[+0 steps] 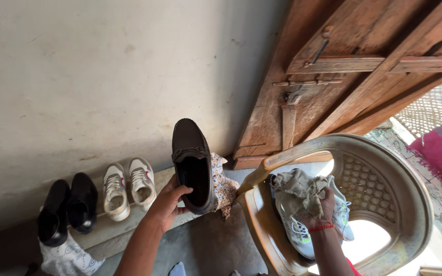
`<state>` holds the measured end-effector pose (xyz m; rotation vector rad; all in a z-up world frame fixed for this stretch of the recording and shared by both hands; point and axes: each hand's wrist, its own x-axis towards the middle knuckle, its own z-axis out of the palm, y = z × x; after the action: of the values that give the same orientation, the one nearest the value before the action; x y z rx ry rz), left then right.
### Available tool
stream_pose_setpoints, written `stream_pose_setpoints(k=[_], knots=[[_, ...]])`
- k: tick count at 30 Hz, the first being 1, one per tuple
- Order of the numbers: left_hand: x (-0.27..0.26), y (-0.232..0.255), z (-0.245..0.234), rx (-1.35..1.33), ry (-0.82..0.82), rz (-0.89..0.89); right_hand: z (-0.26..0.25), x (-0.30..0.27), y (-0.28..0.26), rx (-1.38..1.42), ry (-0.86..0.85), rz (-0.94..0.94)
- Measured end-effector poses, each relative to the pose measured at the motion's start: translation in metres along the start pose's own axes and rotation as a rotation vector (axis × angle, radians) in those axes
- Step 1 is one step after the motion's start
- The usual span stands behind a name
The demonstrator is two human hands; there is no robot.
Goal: The person wipes a dark brown loafer with a patterned cloth, then switches to a red cloth to continue wiping the shoe. The person holds the shoe in one hand and wipes with the other, focusing on the upper and sides of the shoe.
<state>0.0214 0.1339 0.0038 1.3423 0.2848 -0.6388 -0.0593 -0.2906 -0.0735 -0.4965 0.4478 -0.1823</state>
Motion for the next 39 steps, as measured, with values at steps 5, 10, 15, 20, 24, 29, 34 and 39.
stream_pose_setpoints(k=[5, 10, 15, 20, 24, 29, 34, 39], knots=[[0.009, -0.003, -0.029, -0.073, -0.074, -0.082, 0.054, -0.002, 0.045, 0.044, -0.127, 0.066], [0.031, -0.010, -0.053, -0.076, -0.073, -0.121, 0.073, 0.011, 0.079, -0.072, -0.029, 0.217], [0.076, -0.026, -0.075, -0.036, -0.006, -0.144, 0.067, 0.037, 0.108, -0.225, 0.084, 0.340], [0.135, -0.063, -0.089, -0.053, 0.051, -0.198, 0.062, 0.053, 0.133, -0.384, 0.210, 0.324], [0.194, -0.098, -0.091, -0.101, 0.113, -0.250, 0.071, 0.066, 0.144, -0.472, 0.157, 0.204], [0.268, -0.144, -0.097, -0.100, 0.179, -0.288, 0.082, 0.086, 0.146, -0.500, 0.112, 0.123], [0.333, -0.185, -0.105, -0.056, 0.224, -0.289, 0.068, 0.104, 0.149, -0.536, 0.155, 0.112], [0.382, -0.220, -0.108, -0.082, 0.281, -0.295, 0.040, 0.126, 0.154, -0.531, 0.162, 0.104]])
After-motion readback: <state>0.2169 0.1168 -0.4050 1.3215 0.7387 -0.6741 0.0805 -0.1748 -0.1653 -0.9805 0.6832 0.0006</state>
